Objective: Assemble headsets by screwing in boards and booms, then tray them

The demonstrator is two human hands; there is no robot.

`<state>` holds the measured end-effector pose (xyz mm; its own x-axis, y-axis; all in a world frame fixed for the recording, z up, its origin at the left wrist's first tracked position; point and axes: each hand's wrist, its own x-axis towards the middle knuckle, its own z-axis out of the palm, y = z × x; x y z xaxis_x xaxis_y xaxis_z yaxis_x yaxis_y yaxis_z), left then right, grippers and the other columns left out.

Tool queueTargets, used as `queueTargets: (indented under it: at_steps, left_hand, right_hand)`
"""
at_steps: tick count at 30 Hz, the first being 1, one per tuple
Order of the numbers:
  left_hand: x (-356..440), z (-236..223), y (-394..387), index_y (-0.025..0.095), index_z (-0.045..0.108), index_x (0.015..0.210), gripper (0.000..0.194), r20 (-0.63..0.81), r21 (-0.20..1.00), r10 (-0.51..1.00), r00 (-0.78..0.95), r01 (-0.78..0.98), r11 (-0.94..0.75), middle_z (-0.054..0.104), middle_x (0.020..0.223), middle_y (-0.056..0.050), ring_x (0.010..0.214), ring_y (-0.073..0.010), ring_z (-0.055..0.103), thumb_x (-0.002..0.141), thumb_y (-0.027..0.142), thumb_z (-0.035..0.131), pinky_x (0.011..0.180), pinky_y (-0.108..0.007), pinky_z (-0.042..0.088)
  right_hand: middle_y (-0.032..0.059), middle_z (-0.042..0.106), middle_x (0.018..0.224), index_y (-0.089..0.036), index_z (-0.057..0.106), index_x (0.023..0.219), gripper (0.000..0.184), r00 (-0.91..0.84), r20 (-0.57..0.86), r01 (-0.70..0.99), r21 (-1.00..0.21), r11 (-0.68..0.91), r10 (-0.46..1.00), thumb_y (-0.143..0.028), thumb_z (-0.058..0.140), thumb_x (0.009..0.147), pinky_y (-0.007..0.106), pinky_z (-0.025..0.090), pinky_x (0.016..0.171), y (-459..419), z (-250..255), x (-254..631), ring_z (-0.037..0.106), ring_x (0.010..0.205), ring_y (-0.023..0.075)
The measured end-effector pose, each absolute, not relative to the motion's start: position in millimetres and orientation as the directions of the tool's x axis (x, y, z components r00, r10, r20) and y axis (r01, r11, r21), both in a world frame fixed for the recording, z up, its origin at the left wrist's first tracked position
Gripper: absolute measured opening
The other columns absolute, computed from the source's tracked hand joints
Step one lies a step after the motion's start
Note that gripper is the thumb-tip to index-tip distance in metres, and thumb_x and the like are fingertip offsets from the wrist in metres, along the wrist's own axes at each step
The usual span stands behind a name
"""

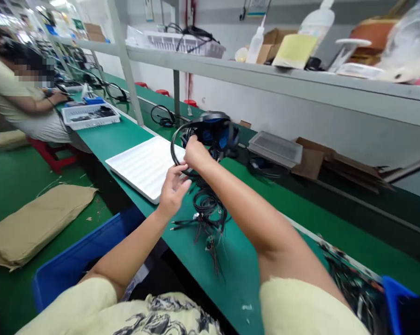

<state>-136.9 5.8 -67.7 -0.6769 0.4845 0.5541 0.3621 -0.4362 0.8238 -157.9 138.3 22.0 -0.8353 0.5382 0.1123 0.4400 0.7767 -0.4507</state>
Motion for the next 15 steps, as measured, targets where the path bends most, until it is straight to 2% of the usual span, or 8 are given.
queueTargets:
  at_steps: [2, 4, 9, 15]
  left_hand:
    - [-184, -85, 9, 0.023, 0.058, 0.103, 0.031, 0.325, 0.860, 0.501, -0.802, 0.030, -0.509, 0.055, 0.131, -0.005, 0.118, -0.0221, 0.057, 0.075, 0.028, 0.072, 0.103, -0.037, 0.043]
    - [-224, -100, 10, 0.022, 0.056, 0.093, 0.027, 0.186, 0.846, 0.504, -0.843, -0.124, -0.519, 0.060, 0.124, -0.005, 0.112, -0.0207, 0.060, 0.072, 0.027, 0.072, 0.098, -0.036, 0.045]
    - [-273, -136, -1, 0.020, 0.054, 0.087, 0.025, 0.006, 0.866, 0.512, -0.859, -0.251, -0.432, 0.068, 0.107, -0.005, 0.098, -0.0193, 0.066, 0.069, 0.028, 0.069, 0.094, -0.040, 0.047]
    - [-280, -166, -29, 0.020, 0.054, 0.089, 0.033, -0.148, 0.925, 0.438, -0.887, -0.281, -0.255, 0.067, 0.110, -0.006, 0.099, -0.0199, 0.067, 0.064, 0.031, 0.071, 0.094, -0.038, 0.047]
  right_hand:
    - [0.0088, 0.064, 0.111, -0.012, 0.054, 0.123, 0.036, -0.835, 0.152, 0.440, -0.396, 0.806, 0.530, -0.032, 0.057, 0.094, 0.037, 0.055, 0.087, 132, 5, -209, 0.064, 0.097, 0.0170]
    - [0.0084, 0.062, 0.115, -0.014, 0.055, 0.123, 0.036, -0.826, 0.179, 0.453, -0.355, 0.818, 0.535, -0.036, 0.055, 0.094, 0.039, 0.055, 0.088, 129, -15, -249, 0.063, 0.100, 0.0175]
    - [0.0100, 0.059, 0.120, -0.014, 0.056, 0.123, 0.038, -0.817, 0.166, 0.488, -0.311, 0.816, 0.552, -0.038, 0.057, 0.093, 0.041, 0.054, 0.091, 122, -76, -304, 0.060, 0.106, 0.0196]
    - [0.0106, 0.058, 0.122, -0.013, 0.055, 0.124, 0.040, -0.860, 0.076, 0.462, -0.301, 0.834, 0.504, -0.038, 0.057, 0.093, 0.041, 0.053, 0.092, 103, -121, -320, 0.060, 0.107, 0.0202]
